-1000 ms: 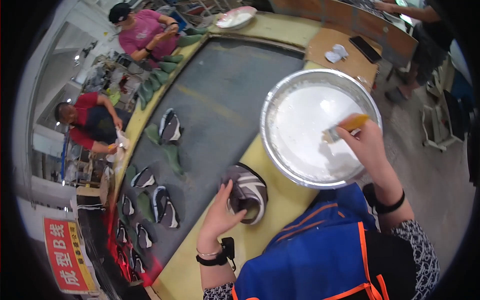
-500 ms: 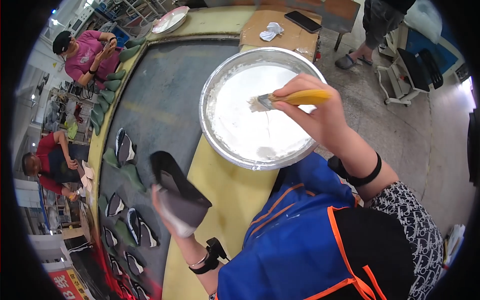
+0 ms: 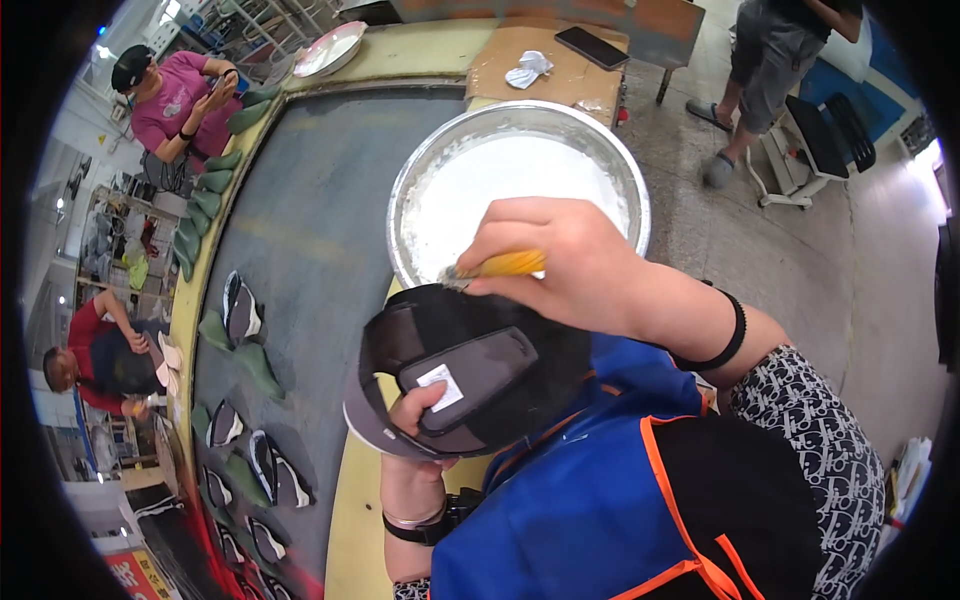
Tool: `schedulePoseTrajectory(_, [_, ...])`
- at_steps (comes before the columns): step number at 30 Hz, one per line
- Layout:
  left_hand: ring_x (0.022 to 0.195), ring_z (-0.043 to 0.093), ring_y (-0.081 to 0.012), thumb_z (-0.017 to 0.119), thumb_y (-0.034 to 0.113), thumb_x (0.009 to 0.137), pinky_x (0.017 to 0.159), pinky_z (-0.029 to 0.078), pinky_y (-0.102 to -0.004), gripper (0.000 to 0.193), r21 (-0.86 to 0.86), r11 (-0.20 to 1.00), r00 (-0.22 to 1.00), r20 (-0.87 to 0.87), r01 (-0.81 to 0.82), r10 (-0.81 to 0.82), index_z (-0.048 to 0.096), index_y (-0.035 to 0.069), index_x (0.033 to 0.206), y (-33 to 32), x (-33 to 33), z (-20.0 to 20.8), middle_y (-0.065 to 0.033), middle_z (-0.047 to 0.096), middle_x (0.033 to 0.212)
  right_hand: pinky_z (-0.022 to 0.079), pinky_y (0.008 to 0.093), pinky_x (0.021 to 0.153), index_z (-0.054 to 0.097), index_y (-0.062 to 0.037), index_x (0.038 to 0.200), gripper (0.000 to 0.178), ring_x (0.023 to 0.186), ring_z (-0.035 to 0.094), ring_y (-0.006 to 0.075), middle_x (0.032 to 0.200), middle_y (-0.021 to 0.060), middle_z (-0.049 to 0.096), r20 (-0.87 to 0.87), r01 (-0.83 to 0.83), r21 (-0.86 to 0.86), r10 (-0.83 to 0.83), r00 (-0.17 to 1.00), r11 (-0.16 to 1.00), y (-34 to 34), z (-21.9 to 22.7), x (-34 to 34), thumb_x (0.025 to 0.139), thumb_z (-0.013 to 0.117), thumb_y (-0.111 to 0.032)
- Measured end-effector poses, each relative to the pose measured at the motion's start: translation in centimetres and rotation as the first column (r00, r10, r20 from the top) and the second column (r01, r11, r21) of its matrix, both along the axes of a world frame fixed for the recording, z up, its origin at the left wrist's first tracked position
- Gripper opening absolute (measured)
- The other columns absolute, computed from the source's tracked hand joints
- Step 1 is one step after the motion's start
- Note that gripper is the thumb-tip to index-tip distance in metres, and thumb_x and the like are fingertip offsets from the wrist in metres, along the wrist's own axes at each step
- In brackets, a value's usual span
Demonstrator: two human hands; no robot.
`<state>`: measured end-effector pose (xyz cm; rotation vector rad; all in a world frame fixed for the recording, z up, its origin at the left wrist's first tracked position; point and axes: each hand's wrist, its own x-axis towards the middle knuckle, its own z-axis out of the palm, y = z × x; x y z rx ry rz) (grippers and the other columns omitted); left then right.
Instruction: Applying adhesive to shoe soles using a brush in a shoe manufacturing factory.
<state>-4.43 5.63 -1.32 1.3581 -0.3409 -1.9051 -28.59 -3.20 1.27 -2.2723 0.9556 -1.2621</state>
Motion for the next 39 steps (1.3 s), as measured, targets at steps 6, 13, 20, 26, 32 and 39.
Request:
schedulePoseTrajectory(6, [0.055,0.062,-0.0108,0.058,0.023,0.084,0.039,0.041,-0.0188,0.042,-0.329,0.944,0.989,0.131,-0.018,0.065,0.062,-0.001,0.118,0.2,-1.5,0.8,-0.0109,0.071,0.090,0.046,0.0358,0.082,0.064,-0.0072,0.091,0.020,0.083,0.062,0.0266,0.087,0.0062,0.061,-0.227,0.081,0.009,-0.077,0.971,0.997,-0.4,-0.9,-0.6,0.078,0.075,-0.019])
schedulePoseTrajectory(13, [0.106,0.065,-0.0255,0.055,0.013,0.088,0.094,0.052,-0.0357,0.045,-0.594,0.789,0.907,0.230,-0.157,0.353,0.052,-0.005,0.130,0.6,-1.3,-0.2,-0.0164,0.064,0.119,0.051,0.0357,0.068,0.067,-0.0045,0.085,0.012,0.071,0.066,0.0246,0.082,0.0093,0.066,-0.002,0.130,0.285,-0.134,0.991,0.950,0.4,-2.6,-1.6,0.081,0.073,-0.014])
schedulePoseTrajectory(20, [0.090,0.066,-0.0203,0.064,0.012,0.091,0.083,0.054,-0.0317,0.037,-0.636,0.767,0.755,0.463,-0.081,0.464,0.057,-0.002,0.124,-0.3,-2.1,-2.1,-0.0118,0.067,0.107,0.052,0.0326,0.068,0.068,-0.0048,0.086,0.014,0.075,0.068,0.0242,0.085,0.0092,0.067,0.219,0.071,0.278,-0.135,0.966,0.958,-0.1,-2.5,-1.8,0.081,0.077,-0.015])
schedulePoseTrajectory(26, [0.050,0.054,-0.0138,0.062,0.007,0.090,0.043,0.042,-0.0239,0.021,-0.312,0.948,0.992,0.123,0.063,-0.025,0.062,0.002,0.111,-0.2,-1.2,-1.0,-0.0087,0.066,0.087,0.051,0.0342,0.062,0.064,-0.0032,0.085,0.017,0.070,0.066,0.0268,0.084,0.0090,0.066,0.254,0.183,-0.065,-0.161,0.954,0.981,-2.3,-1.5,-2.2,0.084,0.075,-0.016])
schedulePoseTrajectory(32, [0.057,0.061,-0.0165,0.063,0.011,0.092,0.049,0.052,-0.0268,0.022,-0.404,0.899,0.973,0.217,0.167,-0.083,0.061,0.001,0.111,-0.5,-1.0,-0.5,-0.0112,0.068,0.091,0.048,0.0388,0.056,0.056,-0.0021,0.076,0.021,0.056,0.061,0.0313,0.059,0.0130,0.058,0.151,0.245,0.125,-0.262,0.953,0.962,-1.8,-2.6,-1.3,0.085,0.065,-0.019])
schedulePoseTrajectory(39, [0.063,0.065,-0.0193,0.059,0.014,0.097,0.060,0.055,-0.0283,0.019,-0.548,0.800,0.794,0.586,0.243,0.160,0.061,-0.003,0.106,-2.2,-0.5,-1.3,-0.0092,0.065,0.083,0.041,0.0300,0.050,0.054,-0.0028,0.076,0.017,0.050,0.053,0.0153,0.058,0.0056,0.055,0.146,-0.006,0.462,-0.070,0.987,0.887,0.4,-3.2,-1.1,0.086,0.065,-0.011])
